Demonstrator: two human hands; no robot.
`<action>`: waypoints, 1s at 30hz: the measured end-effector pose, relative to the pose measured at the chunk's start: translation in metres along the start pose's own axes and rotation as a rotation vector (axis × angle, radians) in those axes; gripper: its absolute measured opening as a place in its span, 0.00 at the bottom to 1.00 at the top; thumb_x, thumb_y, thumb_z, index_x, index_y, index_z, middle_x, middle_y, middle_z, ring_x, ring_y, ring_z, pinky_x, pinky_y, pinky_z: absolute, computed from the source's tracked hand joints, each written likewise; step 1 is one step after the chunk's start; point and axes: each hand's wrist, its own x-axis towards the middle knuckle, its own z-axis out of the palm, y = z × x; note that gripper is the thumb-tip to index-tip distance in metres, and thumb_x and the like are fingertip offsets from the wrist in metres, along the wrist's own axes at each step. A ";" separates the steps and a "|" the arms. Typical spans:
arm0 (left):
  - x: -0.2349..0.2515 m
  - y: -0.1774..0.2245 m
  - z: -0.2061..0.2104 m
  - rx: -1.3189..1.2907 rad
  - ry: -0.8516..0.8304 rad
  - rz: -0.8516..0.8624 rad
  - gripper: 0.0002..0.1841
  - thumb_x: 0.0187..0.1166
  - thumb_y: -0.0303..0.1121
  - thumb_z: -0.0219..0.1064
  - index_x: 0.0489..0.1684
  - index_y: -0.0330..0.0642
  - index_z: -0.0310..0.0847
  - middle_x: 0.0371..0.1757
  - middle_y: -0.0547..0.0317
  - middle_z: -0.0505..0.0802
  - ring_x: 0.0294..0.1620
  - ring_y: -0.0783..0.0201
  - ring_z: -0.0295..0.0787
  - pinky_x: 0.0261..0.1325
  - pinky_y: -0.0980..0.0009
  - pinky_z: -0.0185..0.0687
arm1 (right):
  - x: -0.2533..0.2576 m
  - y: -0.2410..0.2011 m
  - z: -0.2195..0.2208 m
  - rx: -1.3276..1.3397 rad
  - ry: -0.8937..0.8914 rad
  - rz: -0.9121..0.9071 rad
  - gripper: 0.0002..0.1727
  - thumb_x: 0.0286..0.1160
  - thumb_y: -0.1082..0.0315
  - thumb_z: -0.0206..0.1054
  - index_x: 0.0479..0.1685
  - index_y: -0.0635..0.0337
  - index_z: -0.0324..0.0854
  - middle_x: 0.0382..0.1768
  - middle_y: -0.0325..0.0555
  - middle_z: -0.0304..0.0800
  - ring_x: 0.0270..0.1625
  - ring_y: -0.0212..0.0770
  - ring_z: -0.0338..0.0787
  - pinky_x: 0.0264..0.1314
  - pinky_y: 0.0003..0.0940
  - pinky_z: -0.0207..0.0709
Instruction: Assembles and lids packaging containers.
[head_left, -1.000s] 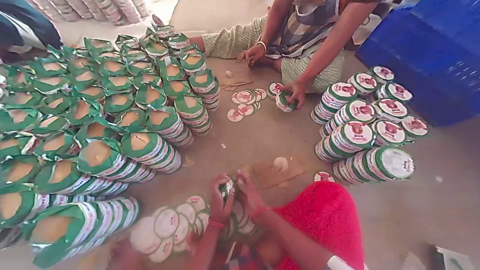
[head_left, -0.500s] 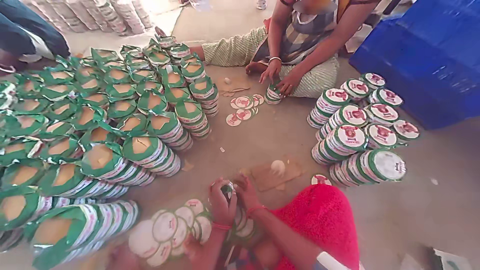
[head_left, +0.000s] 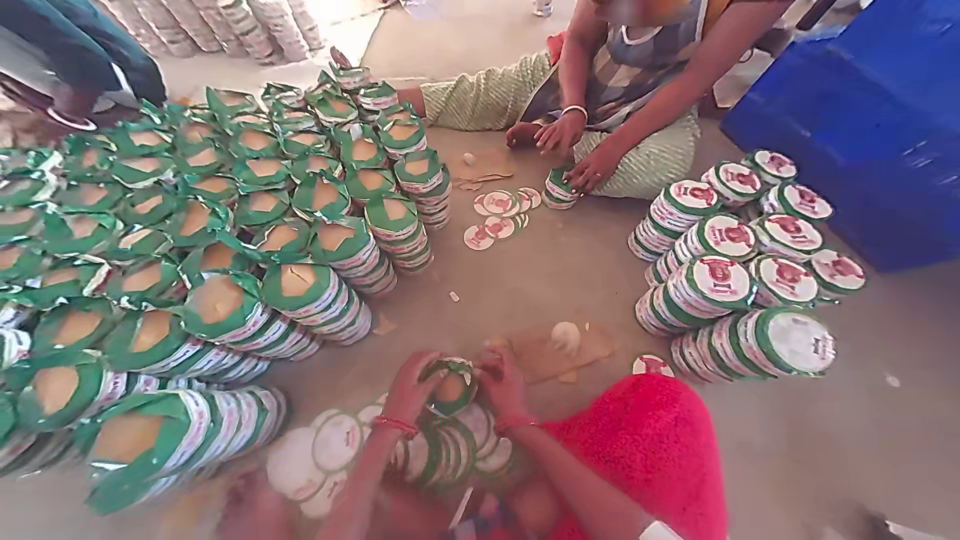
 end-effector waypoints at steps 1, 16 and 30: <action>0.001 -0.005 -0.003 0.029 -0.011 0.030 0.19 0.81 0.34 0.67 0.69 0.44 0.85 0.71 0.44 0.85 0.71 0.52 0.81 0.73 0.56 0.77 | -0.001 -0.002 0.002 -0.016 0.016 -0.014 0.32 0.72 0.79 0.71 0.78 0.72 0.67 0.53 0.57 0.93 0.53 0.43 0.94 0.61 0.37 0.85; -0.010 -0.032 0.052 -0.065 0.303 0.154 0.16 0.71 0.34 0.68 0.54 0.45 0.94 0.61 0.36 0.84 0.66 0.37 0.75 0.69 0.42 0.68 | -0.011 0.014 0.009 -0.550 -0.003 -0.484 0.23 0.75 0.78 0.65 0.71 0.76 0.76 0.52 0.53 0.97 0.56 0.52 0.97 0.63 0.48 0.87; -0.018 -0.029 0.069 0.357 0.543 0.409 0.15 0.76 0.34 0.60 0.43 0.49 0.97 0.58 0.45 0.93 0.56 0.36 0.86 0.62 0.40 0.76 | -0.009 0.021 -0.020 -0.431 -0.098 -0.413 0.20 0.75 0.77 0.59 0.65 0.72 0.83 0.64 0.63 0.87 0.69 0.53 0.87 0.75 0.45 0.79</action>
